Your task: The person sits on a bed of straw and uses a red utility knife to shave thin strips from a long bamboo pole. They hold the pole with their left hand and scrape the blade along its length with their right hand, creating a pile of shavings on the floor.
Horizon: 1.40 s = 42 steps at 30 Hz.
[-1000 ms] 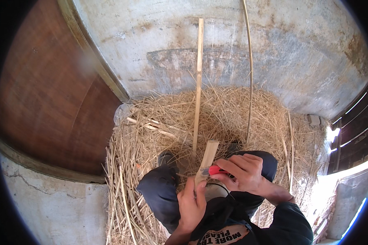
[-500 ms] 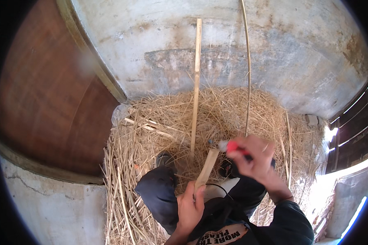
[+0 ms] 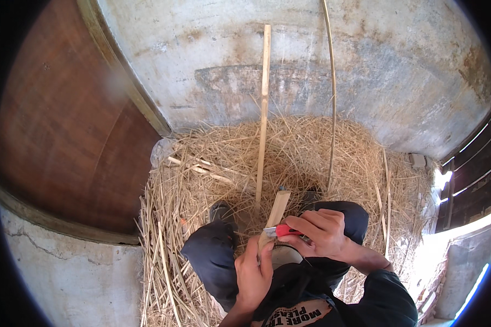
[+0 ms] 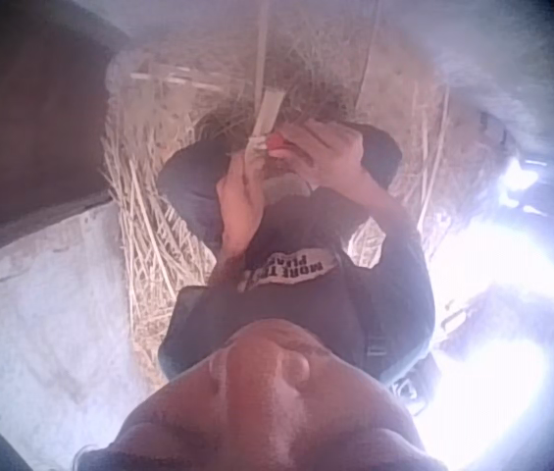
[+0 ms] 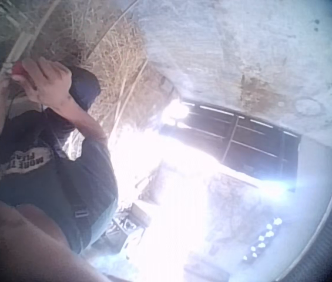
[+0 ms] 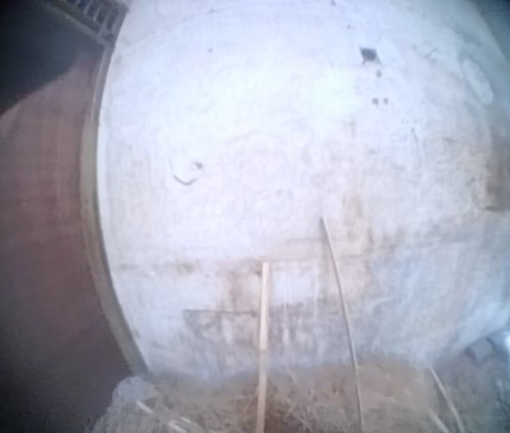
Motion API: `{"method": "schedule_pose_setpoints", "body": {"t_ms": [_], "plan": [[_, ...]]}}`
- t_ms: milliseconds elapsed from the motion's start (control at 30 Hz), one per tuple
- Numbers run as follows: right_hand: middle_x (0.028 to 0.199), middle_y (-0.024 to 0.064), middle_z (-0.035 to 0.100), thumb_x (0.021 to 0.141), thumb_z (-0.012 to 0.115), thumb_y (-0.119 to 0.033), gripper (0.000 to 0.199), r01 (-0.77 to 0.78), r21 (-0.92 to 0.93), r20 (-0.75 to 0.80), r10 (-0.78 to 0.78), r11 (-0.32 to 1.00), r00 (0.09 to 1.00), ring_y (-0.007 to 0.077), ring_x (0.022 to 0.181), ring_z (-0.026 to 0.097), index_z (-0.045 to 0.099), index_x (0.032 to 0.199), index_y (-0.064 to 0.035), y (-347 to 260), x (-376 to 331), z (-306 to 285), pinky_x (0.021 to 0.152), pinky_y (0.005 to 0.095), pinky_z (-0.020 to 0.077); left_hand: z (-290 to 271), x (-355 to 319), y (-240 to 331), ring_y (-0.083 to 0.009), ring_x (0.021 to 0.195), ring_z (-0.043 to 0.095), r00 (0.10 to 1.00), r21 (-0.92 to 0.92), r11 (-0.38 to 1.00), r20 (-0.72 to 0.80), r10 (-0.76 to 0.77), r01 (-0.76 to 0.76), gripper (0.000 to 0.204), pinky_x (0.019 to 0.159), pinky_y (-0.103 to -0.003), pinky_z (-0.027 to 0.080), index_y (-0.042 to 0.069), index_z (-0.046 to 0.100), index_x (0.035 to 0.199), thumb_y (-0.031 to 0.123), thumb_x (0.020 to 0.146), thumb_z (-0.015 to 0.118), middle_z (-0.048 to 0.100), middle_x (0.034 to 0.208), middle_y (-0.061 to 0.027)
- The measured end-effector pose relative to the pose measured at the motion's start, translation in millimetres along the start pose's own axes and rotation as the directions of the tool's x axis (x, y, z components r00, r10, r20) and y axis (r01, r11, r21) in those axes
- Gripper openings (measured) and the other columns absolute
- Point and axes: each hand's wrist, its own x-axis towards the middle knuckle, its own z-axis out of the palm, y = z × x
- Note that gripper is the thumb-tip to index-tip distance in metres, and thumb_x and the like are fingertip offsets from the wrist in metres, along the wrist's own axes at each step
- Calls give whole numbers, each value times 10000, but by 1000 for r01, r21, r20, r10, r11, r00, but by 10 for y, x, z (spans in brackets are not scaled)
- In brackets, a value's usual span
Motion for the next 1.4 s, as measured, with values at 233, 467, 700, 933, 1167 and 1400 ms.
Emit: {"method": "schedule_pose_setpoints", "body": {"t_ms": [233,467,700,933,1167,1400], "plan": [[682,-39,598,830,878,-370,296,2,-65,-19,-3,998,1000,131,534,615,789,1006,-148,39,72,-20,485,277,454,-9,-50,-7,-435,681,712,999,51,998,21,-46,45,151,582,-474,518,6,614,1146,145,1089,628,678,770,-250],[739,41,705,876,872,-230,173,-262,19,-349,252,965,903,195,540,646,813,964,-93,454,397,-275,513,325,502,-13,-238,-20,-422,671,715,999,101,995,34,-9,5,171,579,-465,524,3,627,1159,151,1076,649,684,768,-239],[694,-34,622,806,902,-381,342,-5,54,15,4,999,1000,145,530,624,780,1005,-131,41,-29,-59,480,280,471,-51,-81,-24,-404,698,727,997,-2,998,28,-69,69,180,626,-448,544,-7,628,1212,119,1084,618,703,805,-217],[676,-43,595,824,887,-381,334,-18,76,30,16,997,999,135,503,594,781,1024,-136,-44,-98,53,479,275,465,10,-87,-22,-489,783,721,999,45,999,42,-18,17,181,669,-546,537,-9,590,1201,130,1087,606,708,841,-264],[651,-46,575,826,889,-396,336,19,52,-9,-19,998,1000,126,492,577,783,1016,-140,-33,-100,110,463,268,427,27,-74,-33,-514,778,706,1000,112,994,27,-2,-2,184,649,-567,528,-18,567,1191,130,1087,603,703,852,-292],[654,-54,573,801,893,-422,354,68,1,-61,-68,998,996,115,500,576,781,991,-146,-9,-15,90,464,268,408,12,-71,18,-514,761,703,1000,109,994,15,20,-22,172,643,-562,530,-15,569,1178,127,1086,602,698,829,-288]]}}
